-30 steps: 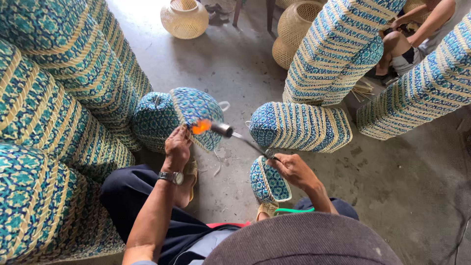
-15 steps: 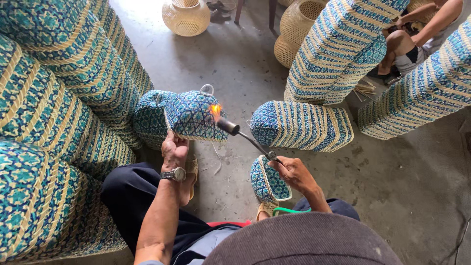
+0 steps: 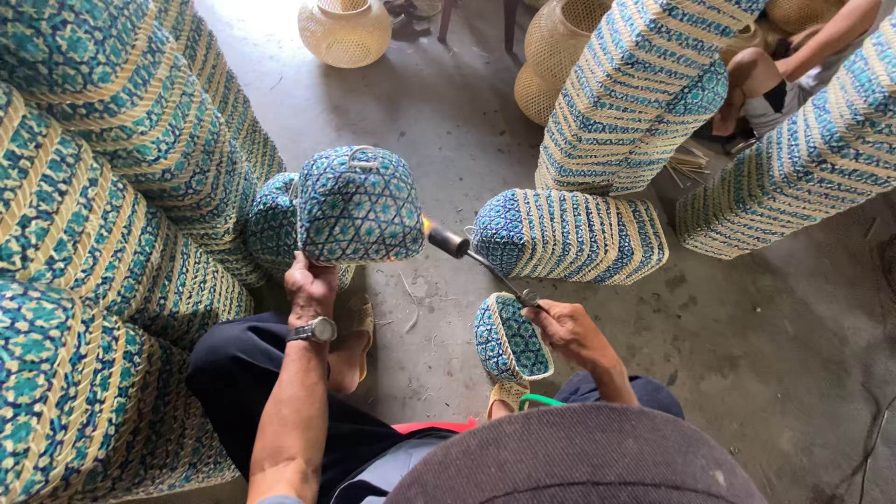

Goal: The person uses a handheld blowtorch to apply heat to the surface of small woven baskets, rotating each basket to treat all sides. The person handles the baskets one at a time, moving them between stacks during the process.

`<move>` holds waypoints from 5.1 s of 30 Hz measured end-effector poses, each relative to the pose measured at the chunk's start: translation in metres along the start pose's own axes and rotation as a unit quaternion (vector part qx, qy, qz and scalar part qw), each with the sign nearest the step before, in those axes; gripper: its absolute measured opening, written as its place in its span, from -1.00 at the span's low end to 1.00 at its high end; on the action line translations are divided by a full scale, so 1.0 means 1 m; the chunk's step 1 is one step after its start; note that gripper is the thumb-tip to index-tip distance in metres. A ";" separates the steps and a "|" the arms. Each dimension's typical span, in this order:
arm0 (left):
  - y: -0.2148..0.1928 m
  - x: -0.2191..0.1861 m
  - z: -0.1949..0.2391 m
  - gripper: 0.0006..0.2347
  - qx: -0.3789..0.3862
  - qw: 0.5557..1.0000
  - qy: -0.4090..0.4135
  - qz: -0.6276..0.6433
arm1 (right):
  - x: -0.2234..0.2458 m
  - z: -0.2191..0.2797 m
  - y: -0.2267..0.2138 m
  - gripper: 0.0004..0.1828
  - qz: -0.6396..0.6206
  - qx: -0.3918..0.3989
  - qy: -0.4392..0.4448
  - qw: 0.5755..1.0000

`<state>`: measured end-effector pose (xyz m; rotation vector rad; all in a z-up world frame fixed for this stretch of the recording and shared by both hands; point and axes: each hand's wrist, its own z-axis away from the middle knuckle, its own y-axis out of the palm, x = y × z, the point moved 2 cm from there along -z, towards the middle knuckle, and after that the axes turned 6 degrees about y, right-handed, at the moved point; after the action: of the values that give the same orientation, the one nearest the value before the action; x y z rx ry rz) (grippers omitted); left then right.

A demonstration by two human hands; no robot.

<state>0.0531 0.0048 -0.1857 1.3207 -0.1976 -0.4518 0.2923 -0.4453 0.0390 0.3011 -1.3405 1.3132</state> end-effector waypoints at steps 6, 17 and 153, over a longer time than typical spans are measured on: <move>0.039 -0.017 0.008 -0.66 0.060 0.996 -0.016 -0.059 | -0.014 -0.008 -0.019 -0.56 -0.063 0.050 0.059 0.995; 0.131 -0.059 0.039 -0.79 0.205 0.927 0.016 -0.314 | -0.006 -0.012 -0.044 -0.55 -0.128 0.035 0.038 0.990; -0.009 0.050 0.127 -0.70 0.070 0.741 0.001 -0.668 | 0.042 -0.038 0.082 -0.68 0.097 -0.054 -0.096 0.989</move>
<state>0.0461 -0.1311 -0.1689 1.4384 0.8273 -1.6716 0.2338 -0.3663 0.0209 0.2304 -1.6312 1.3923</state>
